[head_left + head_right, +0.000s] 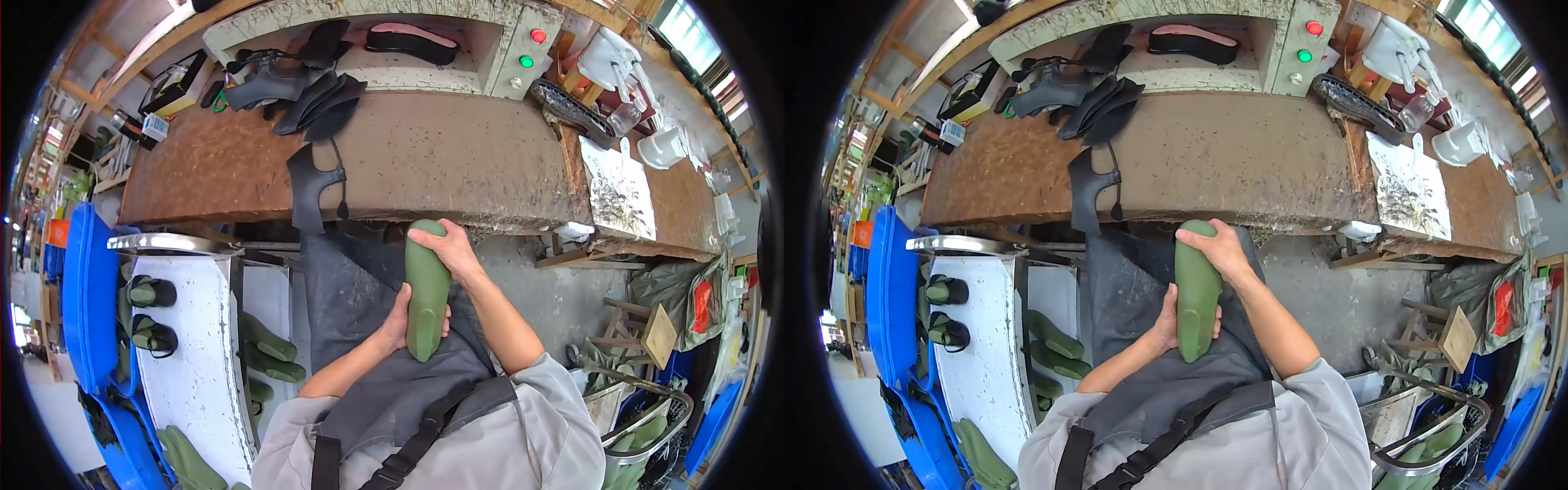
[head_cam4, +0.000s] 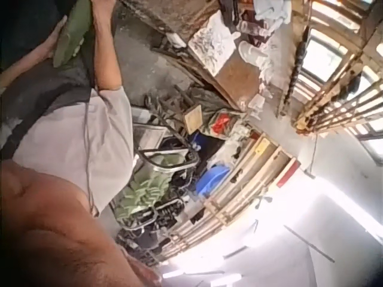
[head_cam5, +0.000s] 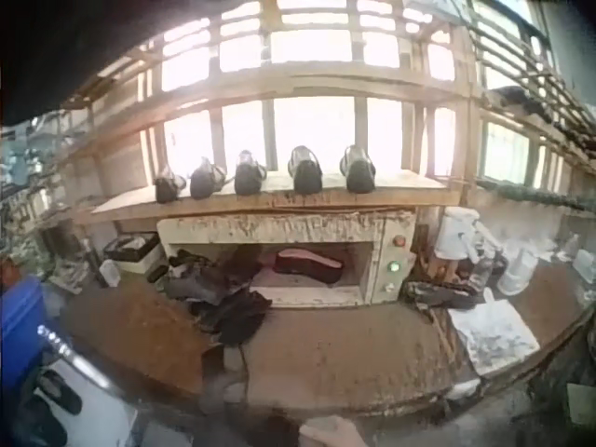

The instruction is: Manually stretching and attaching shoe upper material to a last and insole component at a workbench.

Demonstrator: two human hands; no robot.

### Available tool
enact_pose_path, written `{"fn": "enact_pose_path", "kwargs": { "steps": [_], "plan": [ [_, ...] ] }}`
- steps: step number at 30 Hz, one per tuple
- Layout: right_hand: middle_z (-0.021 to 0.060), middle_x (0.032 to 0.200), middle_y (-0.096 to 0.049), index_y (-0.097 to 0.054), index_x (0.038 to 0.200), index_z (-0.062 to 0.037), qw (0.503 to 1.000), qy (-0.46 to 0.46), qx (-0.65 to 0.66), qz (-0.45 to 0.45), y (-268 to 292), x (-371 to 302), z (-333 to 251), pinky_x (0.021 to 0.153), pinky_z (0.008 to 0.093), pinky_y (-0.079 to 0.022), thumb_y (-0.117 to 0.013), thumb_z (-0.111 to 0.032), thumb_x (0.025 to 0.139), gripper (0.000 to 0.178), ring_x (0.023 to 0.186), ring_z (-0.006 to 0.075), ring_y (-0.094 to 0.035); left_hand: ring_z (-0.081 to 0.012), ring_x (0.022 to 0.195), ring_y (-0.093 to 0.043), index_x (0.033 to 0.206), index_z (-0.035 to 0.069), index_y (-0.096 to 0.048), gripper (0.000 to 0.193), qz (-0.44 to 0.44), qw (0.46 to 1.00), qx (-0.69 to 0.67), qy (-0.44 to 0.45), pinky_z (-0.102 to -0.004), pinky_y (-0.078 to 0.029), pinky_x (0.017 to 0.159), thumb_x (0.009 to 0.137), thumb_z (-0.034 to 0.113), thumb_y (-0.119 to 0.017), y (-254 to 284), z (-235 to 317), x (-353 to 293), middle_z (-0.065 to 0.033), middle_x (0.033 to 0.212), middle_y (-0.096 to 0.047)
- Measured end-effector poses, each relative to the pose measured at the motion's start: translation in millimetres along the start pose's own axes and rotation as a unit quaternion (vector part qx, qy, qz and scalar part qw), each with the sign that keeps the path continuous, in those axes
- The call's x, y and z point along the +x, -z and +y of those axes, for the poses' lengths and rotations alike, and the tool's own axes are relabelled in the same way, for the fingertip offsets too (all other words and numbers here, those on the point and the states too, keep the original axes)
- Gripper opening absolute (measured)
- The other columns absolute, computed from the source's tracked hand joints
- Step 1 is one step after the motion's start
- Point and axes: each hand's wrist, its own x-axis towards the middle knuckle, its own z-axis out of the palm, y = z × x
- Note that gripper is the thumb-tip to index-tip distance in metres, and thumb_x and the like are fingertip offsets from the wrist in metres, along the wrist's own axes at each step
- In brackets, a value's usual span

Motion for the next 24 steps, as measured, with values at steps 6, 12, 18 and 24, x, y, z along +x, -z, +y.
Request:
{"fn": "enact_pose_path", "kwargs": {
  "steps": [6, 12, 18, 24],
  "plan": [
    [0.0186, 0.107, -0.063, -0.053, 0.122, 0.0064, 0.998, -0.030, -0.050, 0.019, -10, 11, 2, 0.080, 0.0347, -0.052, -0.077, -0.043, 0.074, 0.073, 0.094, 0.0240, -0.063, -0.0281, 0.089, -0.063, 0.125, 0.002, -0.049, 0.089, 0.092, 0.993, -0.076, 0.026, -0.0403, -0.053, 0.080, 0.082, 0.079, -0.035, 5, 6, -2, -0.0149, 0.104, -0.060],
    [0.0170, 0.105, -0.066, -0.059, 0.114, 0.0050, 0.997, -0.021, -0.048, -0.058, 26, 26, 26, 0.081, 0.0333, -0.050, -0.071, -0.041, 0.081, 0.058, 0.095, 0.0234, -0.064, -0.0227, 0.094, -0.063, 0.114, 0.006, -0.058, 0.054, 0.264, 0.871, 0.397, 0.117, -0.0365, -0.049, 0.084, 0.085, 0.052, -0.061, -39, 114, -4, -0.0127, 0.109, -0.063],
    [0.0175, 0.093, -0.067, -0.063, 0.106, 0.0015, 0.887, 0.008, -0.461, -0.027, 26, -12, -54, 0.075, 0.0358, -0.051, -0.072, -0.039, 0.080, 0.049, 0.083, 0.0277, -0.067, -0.0281, 0.105, -0.052, 0.102, 0.003, -0.063, 0.045, 0.368, 0.440, 0.778, -0.258, -0.0393, -0.043, 0.090, 0.072, 0.035, -0.076, -30, 255, -3, -0.0138, 0.107, -0.058],
    [0.0128, 0.086, -0.066, -0.063, 0.107, 0.0003, 0.914, 0.231, -0.334, 0.008, 33, -22, -63, 0.069, 0.0344, -0.053, -0.074, -0.029, 0.079, 0.042, 0.076, 0.0237, -0.067, -0.0288, 0.089, -0.050, 0.080, 0.001, -0.056, 0.036, 0.294, 0.389, 0.868, -0.089, -0.0386, -0.038, 0.076, 0.070, 0.028, -0.077, -11, 248, 25, -0.0123, 0.088, -0.056]
  ]
}}
